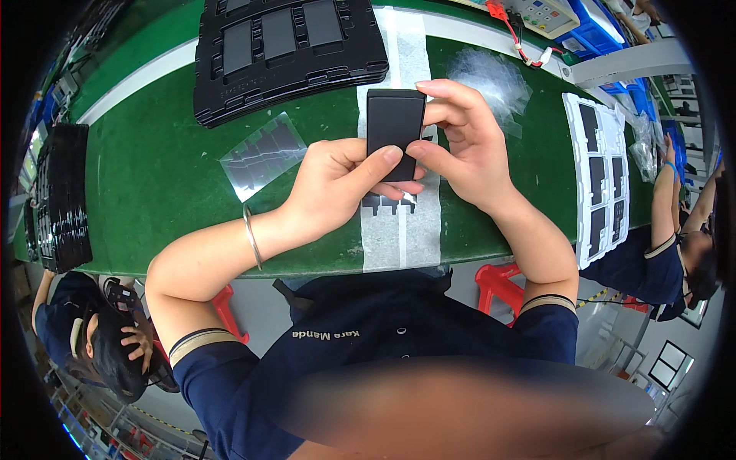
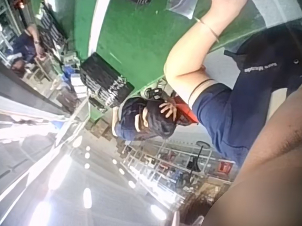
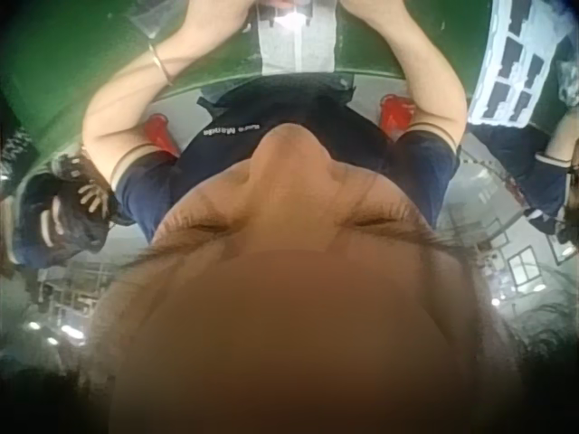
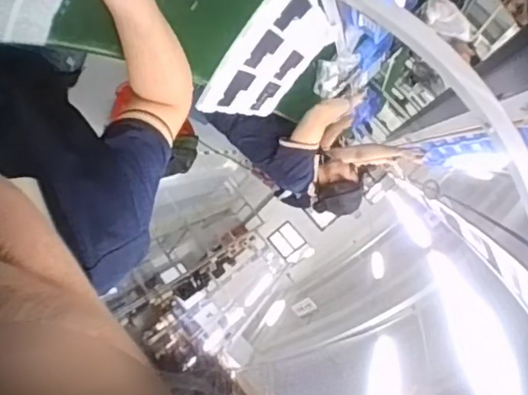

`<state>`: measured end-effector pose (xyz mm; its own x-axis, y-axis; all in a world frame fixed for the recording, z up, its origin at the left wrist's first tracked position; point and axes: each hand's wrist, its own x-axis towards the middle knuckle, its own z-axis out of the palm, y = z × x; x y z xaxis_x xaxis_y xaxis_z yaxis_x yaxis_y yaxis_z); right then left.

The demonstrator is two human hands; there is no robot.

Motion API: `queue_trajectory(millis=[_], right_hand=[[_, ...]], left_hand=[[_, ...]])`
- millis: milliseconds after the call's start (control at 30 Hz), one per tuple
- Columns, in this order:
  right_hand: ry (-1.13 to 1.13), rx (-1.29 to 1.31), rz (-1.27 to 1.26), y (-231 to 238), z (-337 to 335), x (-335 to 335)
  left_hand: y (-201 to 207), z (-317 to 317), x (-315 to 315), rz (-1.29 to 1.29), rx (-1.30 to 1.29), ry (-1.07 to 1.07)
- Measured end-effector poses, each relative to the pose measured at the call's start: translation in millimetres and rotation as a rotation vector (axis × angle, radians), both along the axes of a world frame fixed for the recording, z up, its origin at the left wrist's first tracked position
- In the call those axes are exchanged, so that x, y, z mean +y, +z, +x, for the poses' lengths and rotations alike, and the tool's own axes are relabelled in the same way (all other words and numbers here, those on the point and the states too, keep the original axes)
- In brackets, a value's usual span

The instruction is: The recorder is assembling small electronic components, specifically attaching a small plastic or rubber part to a larger rectangular component on a factory assembly line.

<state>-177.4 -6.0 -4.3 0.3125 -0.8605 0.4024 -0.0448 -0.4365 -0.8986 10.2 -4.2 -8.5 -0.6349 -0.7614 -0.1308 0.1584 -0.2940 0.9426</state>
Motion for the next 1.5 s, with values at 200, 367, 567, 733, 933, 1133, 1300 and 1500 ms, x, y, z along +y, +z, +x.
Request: queue_trajectory(millis=[200,367,567,733,933,1133,1300,1500], right_hand=[[-0.054,0.064,-0.074,-4.2,0.5,1.1],[-0.073,0.055,-0.113,-6.7,-1.9,-3.0],[0.116,-0.235,0.348,4.9,-2.9,-0.5],[0.442,0.089,-0.155,-2.5,-12.9,-16.1],[0.413,0.090,-0.077,3.5,-9.7,-7.9],[0.129,0.230,0.029,0.7,-44.9,11.4],[-0.038,0.635,-0.103,-12.7,-69.0,29.2],[0.016,0.711,-0.080,-8.2,-64.2,34.1]], left_hand=[[-4.7,-0.4,-0.9,0.003,-0.021,0.002],[-2.9,-2.0,-2.2,0.001,-0.010,0.009],[-3.2,-1.4,-1.4,0.009,0.070,0.026],[-16.0,5.9,-6.1,-0.204,0.158,-0.144],[-6.7,4.2,-16.3,-0.269,-0.202,-0.145],[-4.8,16.3,4.2,-1.301,-0.548,-0.170],[-17.3,24.8,13.5,-1.223,-0.536,-0.333],[-10.2,29.9,2.3,-1.289,-0.663,-0.398]])
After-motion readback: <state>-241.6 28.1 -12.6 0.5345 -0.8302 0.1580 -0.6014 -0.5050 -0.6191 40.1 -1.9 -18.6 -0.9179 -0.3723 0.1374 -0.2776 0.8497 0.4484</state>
